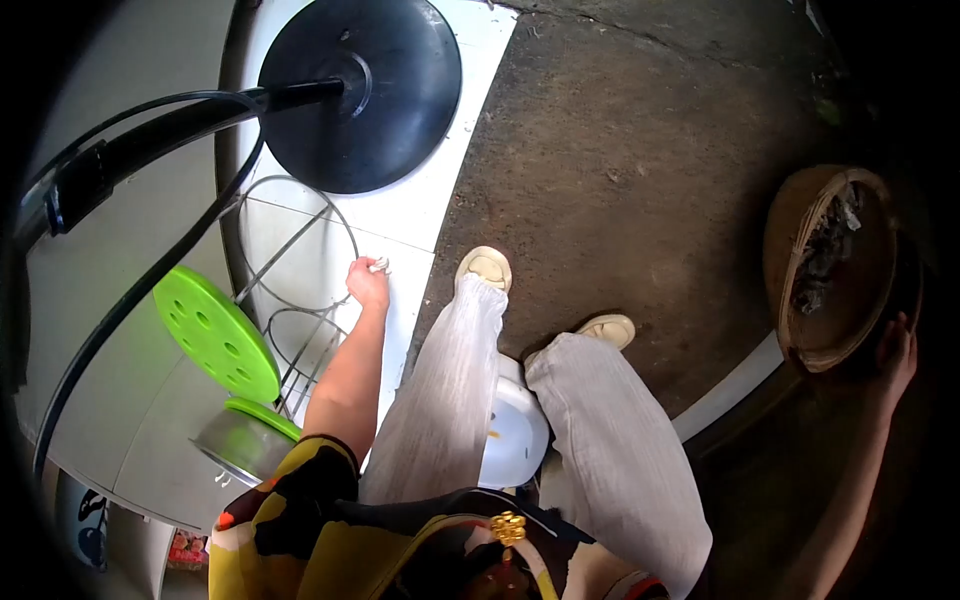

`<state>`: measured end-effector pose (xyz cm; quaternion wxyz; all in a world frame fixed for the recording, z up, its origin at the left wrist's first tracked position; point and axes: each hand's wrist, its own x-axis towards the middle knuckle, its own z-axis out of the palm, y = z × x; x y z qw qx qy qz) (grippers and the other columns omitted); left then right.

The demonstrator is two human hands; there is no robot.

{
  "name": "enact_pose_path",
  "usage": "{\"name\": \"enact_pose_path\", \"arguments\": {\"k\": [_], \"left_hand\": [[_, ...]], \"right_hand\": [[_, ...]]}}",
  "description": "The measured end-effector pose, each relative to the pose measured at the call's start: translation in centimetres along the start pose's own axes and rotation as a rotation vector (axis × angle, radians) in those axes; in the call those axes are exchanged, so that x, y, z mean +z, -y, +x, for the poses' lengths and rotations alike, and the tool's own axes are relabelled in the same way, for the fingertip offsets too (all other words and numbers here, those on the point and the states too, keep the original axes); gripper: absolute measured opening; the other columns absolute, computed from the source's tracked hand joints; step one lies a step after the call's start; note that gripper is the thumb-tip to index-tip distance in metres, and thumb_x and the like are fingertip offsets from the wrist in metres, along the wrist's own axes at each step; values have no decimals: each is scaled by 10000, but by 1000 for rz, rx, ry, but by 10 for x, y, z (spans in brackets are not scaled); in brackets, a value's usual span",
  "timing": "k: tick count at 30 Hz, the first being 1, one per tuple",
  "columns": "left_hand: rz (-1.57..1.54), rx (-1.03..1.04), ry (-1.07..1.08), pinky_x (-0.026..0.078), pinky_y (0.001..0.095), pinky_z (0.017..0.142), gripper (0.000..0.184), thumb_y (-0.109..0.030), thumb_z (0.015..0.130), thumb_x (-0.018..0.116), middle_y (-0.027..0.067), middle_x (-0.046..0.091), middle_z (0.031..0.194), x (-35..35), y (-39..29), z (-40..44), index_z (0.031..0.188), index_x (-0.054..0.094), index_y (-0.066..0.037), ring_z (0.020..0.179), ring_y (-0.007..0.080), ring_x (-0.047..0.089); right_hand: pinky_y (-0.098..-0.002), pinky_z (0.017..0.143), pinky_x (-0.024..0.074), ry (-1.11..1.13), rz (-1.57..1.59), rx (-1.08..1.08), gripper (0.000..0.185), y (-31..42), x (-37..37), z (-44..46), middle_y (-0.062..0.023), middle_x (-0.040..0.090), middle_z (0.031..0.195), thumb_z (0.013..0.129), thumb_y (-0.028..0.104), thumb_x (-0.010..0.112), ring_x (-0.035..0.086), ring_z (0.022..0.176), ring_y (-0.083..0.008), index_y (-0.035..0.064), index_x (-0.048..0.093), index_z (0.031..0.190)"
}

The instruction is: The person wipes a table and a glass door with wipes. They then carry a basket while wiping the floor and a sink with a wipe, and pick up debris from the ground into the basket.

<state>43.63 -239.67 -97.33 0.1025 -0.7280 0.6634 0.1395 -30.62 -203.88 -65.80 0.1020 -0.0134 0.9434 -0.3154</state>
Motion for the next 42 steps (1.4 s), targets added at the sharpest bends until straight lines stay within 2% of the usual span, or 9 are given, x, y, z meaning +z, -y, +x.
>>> {"name": "enact_pose_path", "arguments": {"k": [3,8,14,15,19,28,30,37,42], "left_hand": [[132,-275,163,516,383,698,67,-95,698,622,133,663,780,12,27,3,724,683,-98,778,313,644],[122,-463,25,510,385,697,123,-89,682,659,127,665,823,26,21,5,804,666,-79,758,307,641],[-465,-218,-46,500,345,706,151,-29,696,670,100,647,839,1,26,20,841,632,-49,759,209,628],[-1007,-174,98,497,311,738,212,20,770,612,72,638,901,3,31,18,966,600,-58,813,164,614],[-1494,-577,238,476,283,820,282,71,821,546,68,606,1047,-18,13,22,1082,535,-37,916,162,589],[-648,-480,-149,498,260,620,257,88,790,556,66,591,908,38,60,-6,1022,539,-24,752,157,577],[-1055,-617,-69,499,259,591,228,80,791,557,70,581,925,16,51,-17,989,527,-28,762,164,582],[-1300,-1055,35,573,341,593,274,96,791,523,129,571,1009,31,44,-35,1035,498,-25,823,235,611],[-773,-651,-111,549,356,619,243,79,750,559,157,624,890,9,-18,38,984,578,16,760,273,635]], "right_hand": [[-158,669,471,28,54,10,285,5,4,-7,-30,607,1073,929,187,500,589,932,-75,63,555,1180],[-143,531,378,103,-131,-31,267,15,5,-3,13,623,854,931,201,494,502,609,-19,89,574,1159],[-203,816,468,11,62,-18,323,15,5,-1,-50,574,1171,950,220,462,548,1070,-93,75,533,1229],[-244,916,442,44,37,77,341,18,1,3,-75,557,1201,950,217,460,535,1098,-128,55,514,1245],[-258,943,446,19,90,7,355,19,5,-1,-81,525,1245,950,209,458,521,1123,-153,34,490,1257],[-234,900,470,51,59,-76,351,9,-6,2,-64,537,1229,934,204,495,524,1119,-144,44,500,1247],[-231,903,472,34,8,-27,375,20,1,-6,-67,526,1249,937,184,486,522,1125,-156,34,458,1280],[-138,672,482,-5,76,-1,377,16,2,-3,-43,562,1204,926,163,508,577,1005,-101,41,466,1280],[-216,856,477,14,43,14,345,14,-1,2,-57,556,1219,933,180,493,546,1082,-132,48,494,1252]]}}
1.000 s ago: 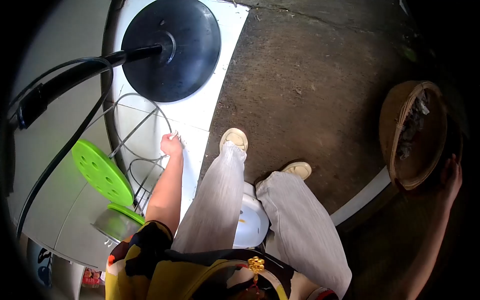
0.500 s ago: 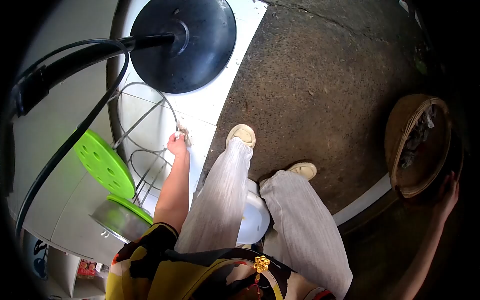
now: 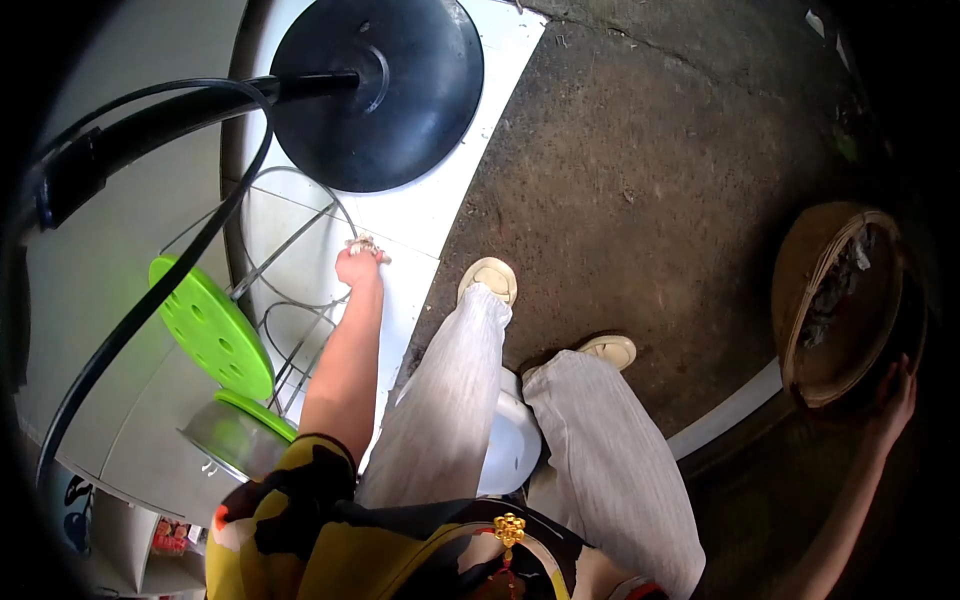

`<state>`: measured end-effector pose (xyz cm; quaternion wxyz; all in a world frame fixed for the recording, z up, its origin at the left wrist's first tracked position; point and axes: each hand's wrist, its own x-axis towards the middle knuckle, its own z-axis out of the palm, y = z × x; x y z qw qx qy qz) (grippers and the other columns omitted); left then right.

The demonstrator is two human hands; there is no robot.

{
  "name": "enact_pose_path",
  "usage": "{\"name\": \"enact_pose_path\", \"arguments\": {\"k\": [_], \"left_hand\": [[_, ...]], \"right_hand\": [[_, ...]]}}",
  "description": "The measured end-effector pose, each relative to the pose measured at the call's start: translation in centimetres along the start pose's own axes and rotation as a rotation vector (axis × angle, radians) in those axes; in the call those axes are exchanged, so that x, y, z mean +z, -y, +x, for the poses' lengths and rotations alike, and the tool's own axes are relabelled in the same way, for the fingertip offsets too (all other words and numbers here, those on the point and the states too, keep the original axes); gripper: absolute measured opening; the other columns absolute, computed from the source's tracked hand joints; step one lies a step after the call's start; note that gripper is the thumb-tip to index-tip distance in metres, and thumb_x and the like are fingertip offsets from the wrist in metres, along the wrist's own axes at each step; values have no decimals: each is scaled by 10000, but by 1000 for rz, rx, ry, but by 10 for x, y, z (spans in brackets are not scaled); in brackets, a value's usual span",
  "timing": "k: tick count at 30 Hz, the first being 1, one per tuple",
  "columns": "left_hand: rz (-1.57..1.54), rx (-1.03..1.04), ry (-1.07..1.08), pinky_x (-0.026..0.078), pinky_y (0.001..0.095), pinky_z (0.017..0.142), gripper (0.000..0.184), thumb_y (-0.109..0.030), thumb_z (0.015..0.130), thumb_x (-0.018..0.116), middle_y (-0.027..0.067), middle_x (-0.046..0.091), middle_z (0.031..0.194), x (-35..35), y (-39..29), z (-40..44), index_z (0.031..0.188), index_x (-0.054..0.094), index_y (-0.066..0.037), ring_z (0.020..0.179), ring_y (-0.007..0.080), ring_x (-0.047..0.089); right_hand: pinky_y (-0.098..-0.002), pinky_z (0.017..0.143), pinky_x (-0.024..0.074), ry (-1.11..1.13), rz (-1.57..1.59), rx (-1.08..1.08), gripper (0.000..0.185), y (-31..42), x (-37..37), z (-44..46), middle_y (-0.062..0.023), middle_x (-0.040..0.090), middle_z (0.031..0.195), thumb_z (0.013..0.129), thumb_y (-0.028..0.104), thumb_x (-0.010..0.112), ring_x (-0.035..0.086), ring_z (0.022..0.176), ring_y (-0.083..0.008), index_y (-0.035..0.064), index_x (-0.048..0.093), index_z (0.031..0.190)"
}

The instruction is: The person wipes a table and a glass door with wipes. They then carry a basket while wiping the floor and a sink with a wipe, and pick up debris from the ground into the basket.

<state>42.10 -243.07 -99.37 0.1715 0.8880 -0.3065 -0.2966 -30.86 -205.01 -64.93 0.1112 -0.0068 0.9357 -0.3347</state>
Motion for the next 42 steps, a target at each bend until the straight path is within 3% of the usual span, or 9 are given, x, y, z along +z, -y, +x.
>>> {"name": "enact_pose_path", "arguments": {"k": [3,6,12,18,20,26,34,40,42], "left_hand": [[571,269,-62,483,425,752,245,-13,717,613,209,619,906,7,-26,-4,960,592,12,832,349,618],[586,699,-125,478,443,743,220,-34,714,613,209,615,894,30,-57,2,931,602,-1,829,375,602],[666,764,-61,466,455,739,208,-63,717,606,222,615,874,32,-89,3,913,602,7,827,394,592],[163,447,582,468,410,753,228,-23,682,594,187,633,839,48,-70,-70,908,627,-21,827,352,609],[364,835,561,463,410,766,225,-11,690,603,186,602,876,57,-73,-119,913,623,-19,832,350,593],[623,820,431,459,442,766,244,-44,666,691,190,553,899,89,-75,-185,878,578,-2,839,371,571],[769,727,479,490,431,727,129,-66,658,628,204,623,807,108,-98,-208,754,615,19,792,365,608],[261,1257,814,466,437,699,184,-1,674,604,175,539,871,153,-130,-307,852,572,-36,794,382,563],[518,1382,879,471,448,689,194,14,684,588,180,531,911,172,-128,-317,869,567,-41,803,388,564]], "right_hand": [[-208,843,474,14,-8,-10,324,-12,-6,3,-56,564,1194,931,182,494,555,1049,-120,48,516,1225],[-181,790,481,11,74,31,298,0,2,-7,-47,584,1126,918,181,515,565,991,-91,49,550,1184],[-133,677,487,-11,129,-20,287,-3,9,-13,-16,596,1130,917,170,524,584,960,-82,53,547,1178],[-125,587,454,41,92,39,251,1,19,-15,2,620,987,906,172,538,595,844,-45,58,574,1126],[-148,612,449,37,82,73,239,14,26,-19,10,601,895,901,171,537,567,769,-30,64,578,1111],[-151,475,314,49,123,83,200,38,44,-34,17,565,726,905,168,517,440,523,-27,46,568,1055],[-175,437,292,83,182,65,183,50,52,-44,19,537,698,894,150,490,413,497,-37,44,553,1028],[-157,462,344,93,158,149,163,63,52,-41,23,563,738,891,146,493,488,581,-16,59,550,1016],[-147,523,399,105,202,172,160,61,51,-41,14,567,786,888,137,499,530,660,-25,57,553,1015]]}}
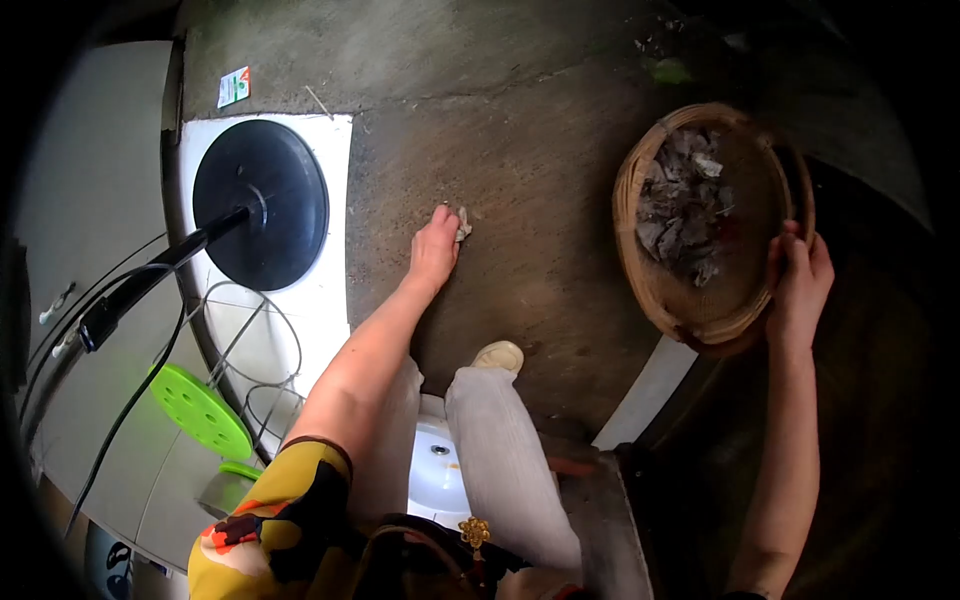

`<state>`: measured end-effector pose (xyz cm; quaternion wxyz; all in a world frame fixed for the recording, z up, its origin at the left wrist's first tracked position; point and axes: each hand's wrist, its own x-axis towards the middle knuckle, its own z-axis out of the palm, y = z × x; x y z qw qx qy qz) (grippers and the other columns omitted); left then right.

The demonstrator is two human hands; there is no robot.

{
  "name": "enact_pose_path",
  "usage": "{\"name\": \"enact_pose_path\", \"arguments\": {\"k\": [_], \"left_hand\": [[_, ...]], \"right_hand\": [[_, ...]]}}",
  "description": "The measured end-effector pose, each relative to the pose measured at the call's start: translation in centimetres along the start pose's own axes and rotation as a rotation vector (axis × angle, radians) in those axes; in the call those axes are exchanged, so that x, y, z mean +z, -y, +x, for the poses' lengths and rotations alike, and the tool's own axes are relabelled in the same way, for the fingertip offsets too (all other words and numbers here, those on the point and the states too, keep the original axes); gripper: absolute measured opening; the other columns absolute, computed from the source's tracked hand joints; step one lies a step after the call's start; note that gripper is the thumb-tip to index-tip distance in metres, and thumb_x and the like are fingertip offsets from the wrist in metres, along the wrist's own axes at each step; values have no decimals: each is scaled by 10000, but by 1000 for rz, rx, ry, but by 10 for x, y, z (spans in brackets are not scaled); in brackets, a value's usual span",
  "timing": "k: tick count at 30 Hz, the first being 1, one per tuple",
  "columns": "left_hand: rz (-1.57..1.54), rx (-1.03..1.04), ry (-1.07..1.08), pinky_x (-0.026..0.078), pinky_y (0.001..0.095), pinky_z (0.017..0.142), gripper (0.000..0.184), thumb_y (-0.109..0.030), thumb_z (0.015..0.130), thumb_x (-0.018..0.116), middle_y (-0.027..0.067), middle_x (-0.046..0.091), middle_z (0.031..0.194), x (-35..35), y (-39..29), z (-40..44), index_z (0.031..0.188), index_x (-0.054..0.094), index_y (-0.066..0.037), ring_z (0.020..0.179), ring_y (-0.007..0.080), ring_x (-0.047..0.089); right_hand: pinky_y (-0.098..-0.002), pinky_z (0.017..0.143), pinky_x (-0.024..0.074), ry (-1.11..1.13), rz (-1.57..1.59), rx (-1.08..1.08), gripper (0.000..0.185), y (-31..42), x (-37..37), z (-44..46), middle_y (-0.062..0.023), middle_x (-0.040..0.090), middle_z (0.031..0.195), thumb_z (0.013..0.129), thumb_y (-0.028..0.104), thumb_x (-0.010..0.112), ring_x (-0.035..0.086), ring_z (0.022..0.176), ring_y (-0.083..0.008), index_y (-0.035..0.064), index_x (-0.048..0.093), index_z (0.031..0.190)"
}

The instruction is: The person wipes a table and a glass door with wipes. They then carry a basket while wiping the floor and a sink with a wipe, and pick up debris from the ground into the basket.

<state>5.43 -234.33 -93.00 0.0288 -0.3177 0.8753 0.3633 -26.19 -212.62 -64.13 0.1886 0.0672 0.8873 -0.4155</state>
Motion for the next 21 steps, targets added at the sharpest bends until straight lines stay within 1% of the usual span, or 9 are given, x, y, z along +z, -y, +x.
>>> {"name": "enact_pose_path", "arguments": {"k": [4,8,10,13,15,16,17,18,21], "left_hand": [[100,-102,141,486,452,702,186,4,683,597,191,557,922,3,-16,15,864,586,-36,819,392,576],[-170,-246,14,488,441,737,172,-25,700,598,199,618,903,-19,-77,41,866,645,-40,819,379,599],[-435,-147,-164,486,412,745,224,7,674,579,187,621,855,-50,-153,53,888,626,-41,814,361,605],[-639,-15,-232,500,387,667,265,-2,716,606,179,628,875,-91,-273,67,974,572,-54,786,349,624],[-550,50,-190,497,421,656,219,-82,760,598,174,627,879,-87,-324,67,978,570,-68,747,360,610],[-201,50,125,501,425,663,193,-109,764,578,134,621,973,-65,-331,67,953,590,-76,760,354,599],[-54,174,168,504,420,672,136,-97,742,568,98,578,1115,-45,-337,60,866,618,-78,869,329,569],[-83,246,36,507,404,702,96,-101,732,560,75,525,1212,-51,-354,64,787,631,-68,1000,318,512],[-185,156,100,494,421,731,83,-98,747,573,132,529,1176,-52,-371,70,797,621,-53,998,340,508]], "right_hand": [[-193,535,410,-45,13,-78,155,-13,3,0,-2,549,779,879,114,491,520,656,-57,32,550,996],[-227,555,420,-61,43,-155,130,-23,6,-3,-27,548,739,851,67,456,515,626,-92,7,545,926],[-299,578,442,-129,-122,-248,124,-36,7,4,-83,545,694,842,79,473,528,607,-154,-8,542,898],[-427,677,442,-169,-307,-232,161,-19,7,-1,-242,590,789,828,107,497,575,763,-398,-36,520,898],[-445,698,437,-193,-370,-279,167,-3,8,-5,-269,592,830,817,95,491,562,823,-442,-37,517,917],[-454,705,434,-209,-391,-292,173,0,10,-5,-276,589,838,810,88,489,554,836,-454,-36,517,927],[-463,726,428,-188,-346,-273,212,0,10,-1,-281,595,862,820,134,507,563,857,-436,-40,522,939],[-462,725,428,-173,-343,-265,212,7,13,5,-281,596,862,819,133,505,566,853,-434,-42,520,938],[-455,715,442,-177,-397,-196,219,8,12,5,-257,612,883,790,92,489,575,837,-436,-28,529,969]]}}
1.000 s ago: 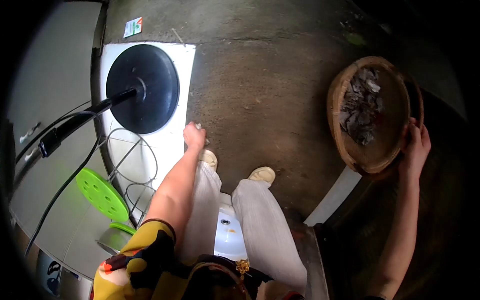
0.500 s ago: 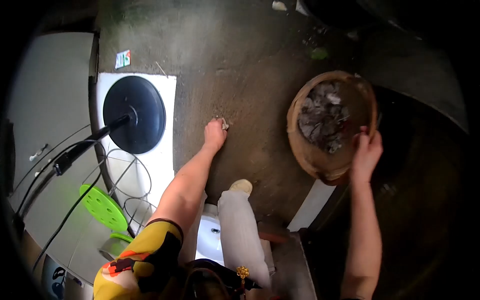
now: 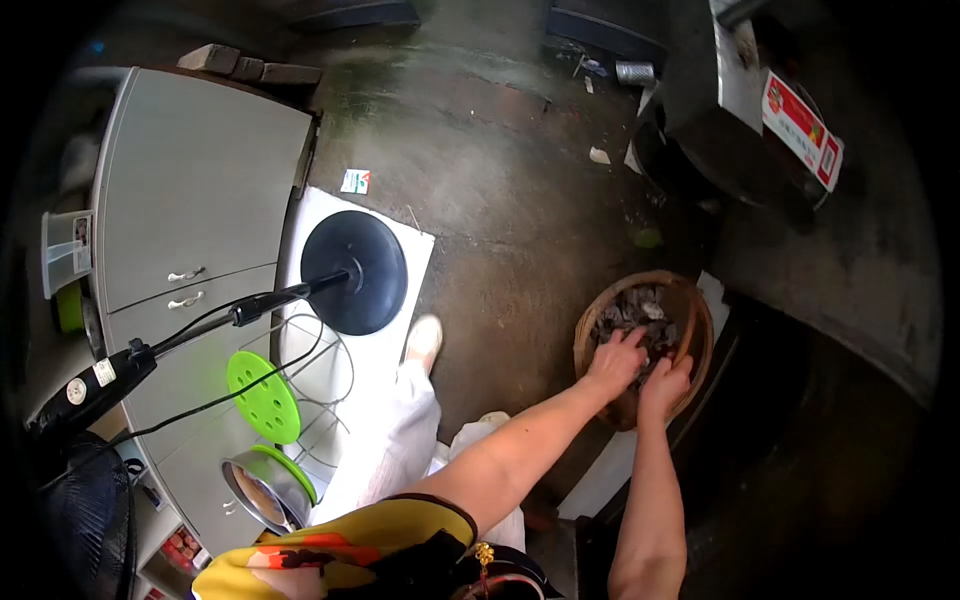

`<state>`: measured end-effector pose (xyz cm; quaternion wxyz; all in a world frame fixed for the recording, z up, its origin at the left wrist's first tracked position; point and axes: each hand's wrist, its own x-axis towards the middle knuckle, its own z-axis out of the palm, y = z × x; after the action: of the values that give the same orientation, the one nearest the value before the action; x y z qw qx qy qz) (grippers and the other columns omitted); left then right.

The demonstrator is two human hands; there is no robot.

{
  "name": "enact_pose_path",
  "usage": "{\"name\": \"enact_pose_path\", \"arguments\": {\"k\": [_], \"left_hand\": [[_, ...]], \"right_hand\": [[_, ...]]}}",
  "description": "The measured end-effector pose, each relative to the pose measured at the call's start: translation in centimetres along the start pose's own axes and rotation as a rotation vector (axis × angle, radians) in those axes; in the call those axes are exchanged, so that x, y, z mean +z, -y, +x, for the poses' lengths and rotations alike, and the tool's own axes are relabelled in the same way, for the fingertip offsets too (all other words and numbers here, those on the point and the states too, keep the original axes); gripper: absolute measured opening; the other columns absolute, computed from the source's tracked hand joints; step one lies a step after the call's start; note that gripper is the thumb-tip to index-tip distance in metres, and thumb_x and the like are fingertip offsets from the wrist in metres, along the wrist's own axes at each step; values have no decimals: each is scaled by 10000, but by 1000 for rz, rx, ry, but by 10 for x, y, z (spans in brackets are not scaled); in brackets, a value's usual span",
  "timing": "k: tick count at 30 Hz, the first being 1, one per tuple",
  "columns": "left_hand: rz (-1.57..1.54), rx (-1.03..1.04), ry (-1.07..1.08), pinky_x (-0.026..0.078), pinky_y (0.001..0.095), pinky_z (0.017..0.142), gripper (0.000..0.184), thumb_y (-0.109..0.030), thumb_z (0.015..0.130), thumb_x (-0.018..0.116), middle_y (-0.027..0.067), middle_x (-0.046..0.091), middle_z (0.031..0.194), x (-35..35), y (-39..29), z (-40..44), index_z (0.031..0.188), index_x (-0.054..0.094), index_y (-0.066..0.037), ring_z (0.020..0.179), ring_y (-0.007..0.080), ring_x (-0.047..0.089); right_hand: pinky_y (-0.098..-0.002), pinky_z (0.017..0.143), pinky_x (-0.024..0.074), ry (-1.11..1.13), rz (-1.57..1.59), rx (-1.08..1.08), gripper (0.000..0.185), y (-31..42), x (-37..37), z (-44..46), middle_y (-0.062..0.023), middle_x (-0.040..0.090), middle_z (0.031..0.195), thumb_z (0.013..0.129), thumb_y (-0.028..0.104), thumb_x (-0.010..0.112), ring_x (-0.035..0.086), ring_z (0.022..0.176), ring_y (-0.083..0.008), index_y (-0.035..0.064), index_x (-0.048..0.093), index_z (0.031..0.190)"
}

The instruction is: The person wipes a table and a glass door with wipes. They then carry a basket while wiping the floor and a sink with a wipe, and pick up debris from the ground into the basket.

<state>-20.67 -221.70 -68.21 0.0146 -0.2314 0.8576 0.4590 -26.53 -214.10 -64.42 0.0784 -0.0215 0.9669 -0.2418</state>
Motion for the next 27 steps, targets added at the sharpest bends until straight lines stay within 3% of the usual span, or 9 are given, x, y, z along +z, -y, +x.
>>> {"name": "enact_pose_path", "arguments": {"k": [5,9,10,13,14,15,19,24,27], "left_hand": [[-590,-313,-26,440,452,667,138,-122,829,534,237,571,796,-9,49,37,801,532,13,769,424,543],[-498,-325,-364,478,397,670,90,-73,820,513,190,598,780,-107,145,62,877,546,-12,770,344,605],[-517,-398,-411,486,367,678,106,-42,814,502,127,611,760,-137,177,64,904,557,-32,748,250,620],[-383,-694,-576,479,357,680,84,-105,809,523,90,629,771,-186,300,62,858,578,-63,746,207,611],[-386,-771,-643,478,398,692,93,-117,806,548,114,638,781,-205,324,64,858,592,-53,779,272,632],[-62,-880,-616,483,404,732,166,-191,783,605,138,650,833,-209,371,64,881,611,-56,840,312,631],[91,-1198,-630,484,414,797,274,-233,717,667,196,641,910,-235,449,73,919,634,-51,891,341,618],[177,-1183,-601,489,435,775,252,-221,694,663,209,633,904,-227,483,83,846,636,-23,855,361,620],[143,-1186,-621,494,434,760,248,-211,679,654,201,634,897,-225,478,91,826,635,-13,838,364,619]], "right_hand": [[-454,730,429,41,-46,-8,231,-16,0,14,-293,583,902,813,117,495,547,872,-451,-43,528,976],[-356,770,445,59,107,28,274,-22,2,7,-210,602,914,827,62,443,582,836,-323,-77,513,1052],[-320,799,433,69,106,59,285,-21,1,5,-146,582,939,819,52,429,555,858,-240,-79,511,1059],[-302,808,421,109,55,113,280,-12,-5,7,-137,562,960,829,53,418,532,871,-225,-75,495,1066],[-298,806,419,123,57,107,271,-8,-8,11,-130,558,956,839,58,417,529,868,-218,-73,491,1064],[-293,804,418,138,61,98,263,-12,-8,13,-123,554,952,848,62,416,525,864,-210,-71,488,1063],[-270,711,414,158,145,117,241,-4,-10,17,-59,515,915,877,113,432,476,789,-152,-40,484,1055],[-219,500,318,103,260,258,177,7,-5,14,4,467,782,901,162,462,372,594,-62,12,479,993],[-230,515,337,126,205,280,172,16,-5,19,0,480,793,903,157,458,396,611,-69,11,477,991]]}}
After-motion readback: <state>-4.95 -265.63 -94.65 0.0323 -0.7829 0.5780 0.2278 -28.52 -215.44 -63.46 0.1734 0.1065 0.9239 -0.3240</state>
